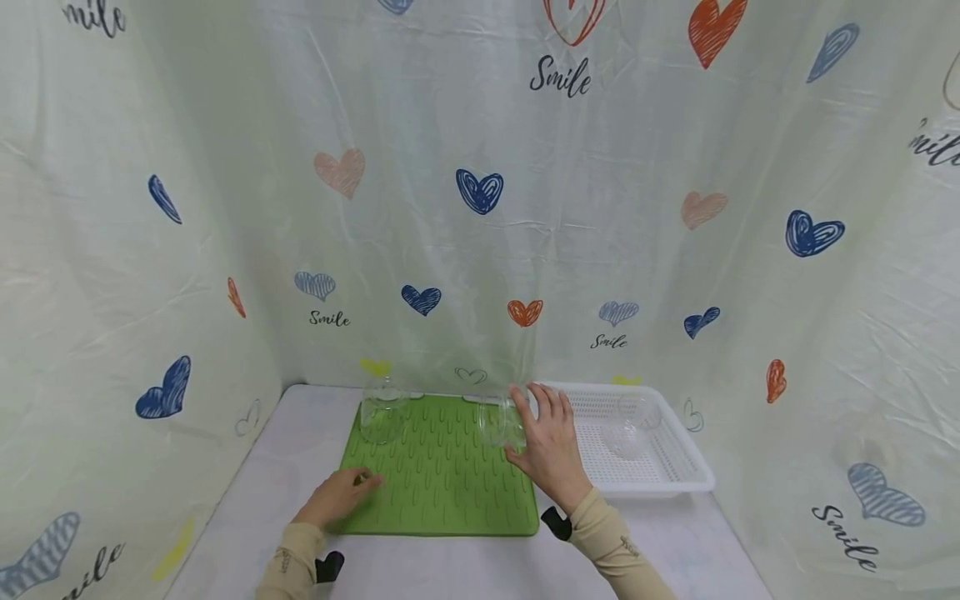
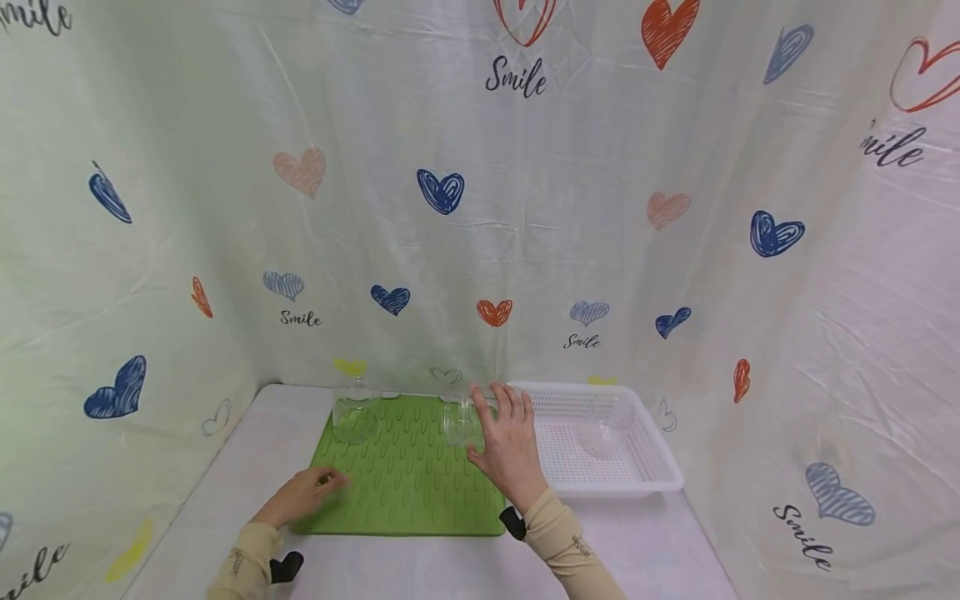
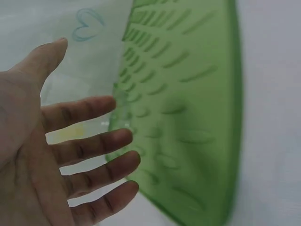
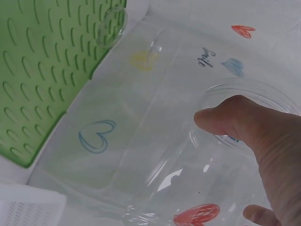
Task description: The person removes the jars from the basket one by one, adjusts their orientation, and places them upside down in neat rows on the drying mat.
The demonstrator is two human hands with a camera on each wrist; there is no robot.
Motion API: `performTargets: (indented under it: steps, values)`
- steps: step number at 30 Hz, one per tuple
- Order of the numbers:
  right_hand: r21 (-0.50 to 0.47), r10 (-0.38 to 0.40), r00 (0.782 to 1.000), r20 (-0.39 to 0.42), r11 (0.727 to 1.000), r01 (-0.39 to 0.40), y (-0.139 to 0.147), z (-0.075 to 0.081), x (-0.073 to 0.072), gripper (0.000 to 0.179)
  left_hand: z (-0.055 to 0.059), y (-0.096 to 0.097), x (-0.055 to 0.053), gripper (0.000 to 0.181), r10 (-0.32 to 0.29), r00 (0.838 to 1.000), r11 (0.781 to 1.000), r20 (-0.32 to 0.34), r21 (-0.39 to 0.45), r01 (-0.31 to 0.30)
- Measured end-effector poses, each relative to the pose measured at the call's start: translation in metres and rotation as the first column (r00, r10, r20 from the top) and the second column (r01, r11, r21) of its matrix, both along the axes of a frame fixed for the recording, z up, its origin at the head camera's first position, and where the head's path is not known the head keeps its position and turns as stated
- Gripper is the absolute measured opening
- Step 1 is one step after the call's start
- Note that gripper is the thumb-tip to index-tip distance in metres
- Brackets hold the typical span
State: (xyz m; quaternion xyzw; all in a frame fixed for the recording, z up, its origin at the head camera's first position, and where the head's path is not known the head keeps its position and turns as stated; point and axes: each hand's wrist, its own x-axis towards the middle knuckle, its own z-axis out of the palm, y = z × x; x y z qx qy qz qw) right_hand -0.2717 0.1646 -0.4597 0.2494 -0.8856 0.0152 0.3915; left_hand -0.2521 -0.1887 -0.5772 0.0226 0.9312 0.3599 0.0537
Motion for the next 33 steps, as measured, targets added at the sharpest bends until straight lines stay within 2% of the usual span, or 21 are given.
performTargets:
  steps: [6,12,16,21,26,33]
  values:
    - [-0.002,0.007,1.0,-0.027,1.0,-0.007,-0.001,0.001,-0.001,0.107,0.03,0.002,-0.02,0.075,-0.015,0.996,0.998,-0.093,0.054,0.021]
    - [-0.002,0.017,1.0,-0.026,1.0,-0.017,-0.004,0.001,-0.001,0.104,0.066,0.024,-0.032,0.077,-0.051,0.98,0.989,-0.193,0.124,0.076]
    - [-0.004,0.02,1.0,-0.018,1.0,-0.02,-0.006,0.001,-0.001,0.102,0.086,0.049,-0.035,0.077,-0.093,0.962,0.97,-0.255,0.194,0.145]
    - [0.01,0.019,1.0,-0.018,1.0,-0.019,-0.008,-0.001,-0.001,0.106,0.109,0.083,-0.029,0.081,-0.161,0.943,0.947,-0.292,0.222,0.23]
    - [0.027,0.022,0.999,-0.029,0.999,-0.021,-0.011,-0.001,-0.002,0.11,0.119,0.111,-0.025,0.084,-0.238,0.92,0.908,-0.311,0.264,0.325]
    - [0.025,0.048,0.999,-0.026,0.999,-0.047,-0.015,0.001,0.004,0.107,0.117,0.129,-0.024,0.083,-0.285,0.894,0.863,-0.345,0.314,0.396]
